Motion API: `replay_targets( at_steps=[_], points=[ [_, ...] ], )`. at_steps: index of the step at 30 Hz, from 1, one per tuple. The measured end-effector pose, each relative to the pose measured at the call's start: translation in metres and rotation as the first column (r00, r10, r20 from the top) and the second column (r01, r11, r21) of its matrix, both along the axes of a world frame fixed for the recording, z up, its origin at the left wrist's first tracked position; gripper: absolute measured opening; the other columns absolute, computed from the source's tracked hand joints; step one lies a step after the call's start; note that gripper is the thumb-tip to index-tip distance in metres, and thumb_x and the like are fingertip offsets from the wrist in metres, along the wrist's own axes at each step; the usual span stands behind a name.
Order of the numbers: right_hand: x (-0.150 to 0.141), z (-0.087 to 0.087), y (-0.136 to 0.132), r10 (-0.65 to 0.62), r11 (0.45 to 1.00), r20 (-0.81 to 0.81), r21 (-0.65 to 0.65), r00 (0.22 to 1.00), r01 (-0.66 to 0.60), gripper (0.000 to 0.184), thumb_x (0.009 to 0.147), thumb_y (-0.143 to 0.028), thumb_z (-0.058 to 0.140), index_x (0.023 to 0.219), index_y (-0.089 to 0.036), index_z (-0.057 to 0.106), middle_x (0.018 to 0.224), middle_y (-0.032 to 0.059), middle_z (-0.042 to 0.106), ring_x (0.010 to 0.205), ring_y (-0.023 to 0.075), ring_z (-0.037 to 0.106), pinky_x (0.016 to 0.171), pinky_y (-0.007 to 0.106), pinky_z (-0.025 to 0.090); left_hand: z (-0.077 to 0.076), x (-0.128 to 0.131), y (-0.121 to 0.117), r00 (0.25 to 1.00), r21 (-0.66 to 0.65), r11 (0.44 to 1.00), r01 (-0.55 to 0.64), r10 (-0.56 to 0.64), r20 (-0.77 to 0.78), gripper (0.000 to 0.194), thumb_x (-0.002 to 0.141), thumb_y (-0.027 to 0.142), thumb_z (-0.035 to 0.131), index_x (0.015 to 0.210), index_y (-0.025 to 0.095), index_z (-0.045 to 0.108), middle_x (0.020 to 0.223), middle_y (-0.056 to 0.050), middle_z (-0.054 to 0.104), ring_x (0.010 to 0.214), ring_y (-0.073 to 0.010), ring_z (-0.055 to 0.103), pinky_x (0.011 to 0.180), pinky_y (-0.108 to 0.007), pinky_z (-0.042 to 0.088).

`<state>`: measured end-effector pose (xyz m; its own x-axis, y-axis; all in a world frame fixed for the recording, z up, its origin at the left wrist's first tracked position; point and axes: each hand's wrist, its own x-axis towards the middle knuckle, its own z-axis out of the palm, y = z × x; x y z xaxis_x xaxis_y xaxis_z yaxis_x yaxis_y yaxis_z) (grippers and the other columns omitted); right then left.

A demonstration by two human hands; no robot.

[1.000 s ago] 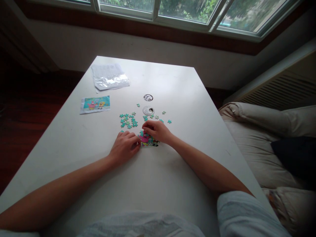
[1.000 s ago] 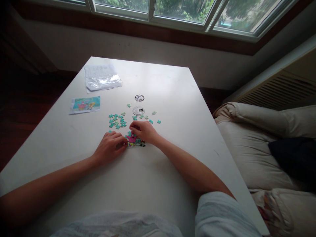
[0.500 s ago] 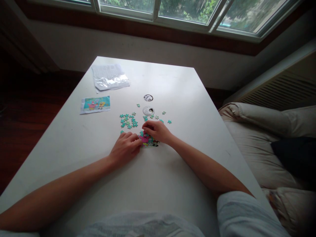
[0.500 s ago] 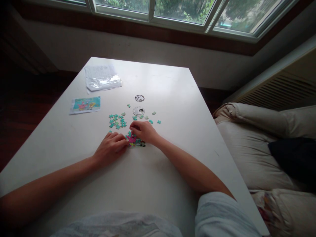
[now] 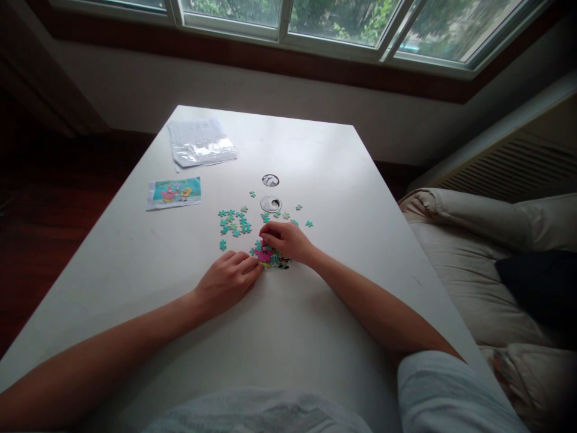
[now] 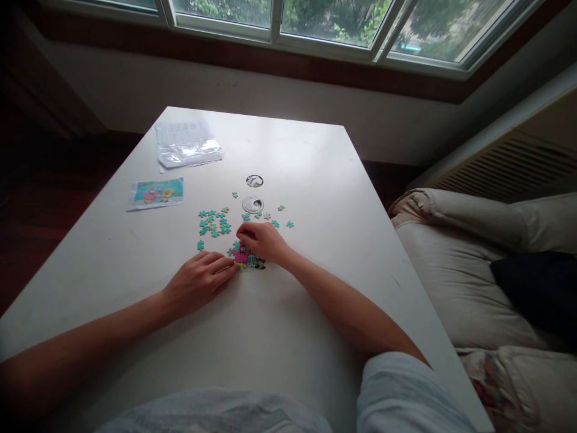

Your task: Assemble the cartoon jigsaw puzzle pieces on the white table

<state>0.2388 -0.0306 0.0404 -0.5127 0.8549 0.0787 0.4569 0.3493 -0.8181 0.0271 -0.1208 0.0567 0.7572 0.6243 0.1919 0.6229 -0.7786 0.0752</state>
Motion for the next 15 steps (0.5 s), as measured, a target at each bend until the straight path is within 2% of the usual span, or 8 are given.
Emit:
replay_targets(
  at_steps=[3, 10, 15],
  points=[
    [-0.0001, -0.0006, 0.0006, 0.0, 1.0, 0.003, 0.006, 1.0, 0.0, 0.015, 0.091, -0.027, 0.059, 0.09, -0.019, 0.071, 0.071, -0.0004, 0.07, 0.062, 0.0113, 0.056, 0.062, 0.023, 0.039, 0.0009, 0.0007, -0.0019, 1.0, -0.007, 1.0, 0.005, -0.005, 0.017, 0.017, 0.101, 0.016, 0.05, 0.111, 0.019, 0.063, 0.104, -0.009, 0.068, 0.103, -0.0247, 0.06, 0.085, -0.04, 0.044],
    [0.0006, -0.0051, 0.0017, -0.004, 1.0, -0.014, -0.008, 1.0, 0.004, 0.014, 0.091, -0.027, 0.059, 0.091, -0.019, 0.071, 0.073, -0.0004, 0.071, 0.063, 0.0115, 0.058, 0.063, 0.023, 0.041, -0.0016, -0.0035, -0.003, 0.998, 0.018, 0.999, 0.037, -0.036, -0.046, 0.022, 0.102, 0.018, 0.047, 0.119, 0.018, 0.061, 0.108, -0.011, 0.068, 0.104, -0.0251, 0.061, 0.085, -0.041, 0.046],
    [0.0017, -0.0058, 0.0021, 0.006, 1.0, -0.026, -0.023, 1.0, -0.007, 0.015, 0.092, -0.027, 0.059, 0.092, -0.019, 0.071, 0.074, 0.0001, 0.072, 0.064, 0.012, 0.06, 0.064, 0.023, 0.042, -0.0071, -0.0083, -0.0026, 0.999, -0.013, 0.999, 0.048, -0.048, 0.002, 0.027, 0.101, 0.019, 0.048, 0.125, 0.017, 0.06, 0.119, -0.011, 0.067, 0.108, -0.0246, 0.061, 0.091, -0.04, 0.049]
  ],
)
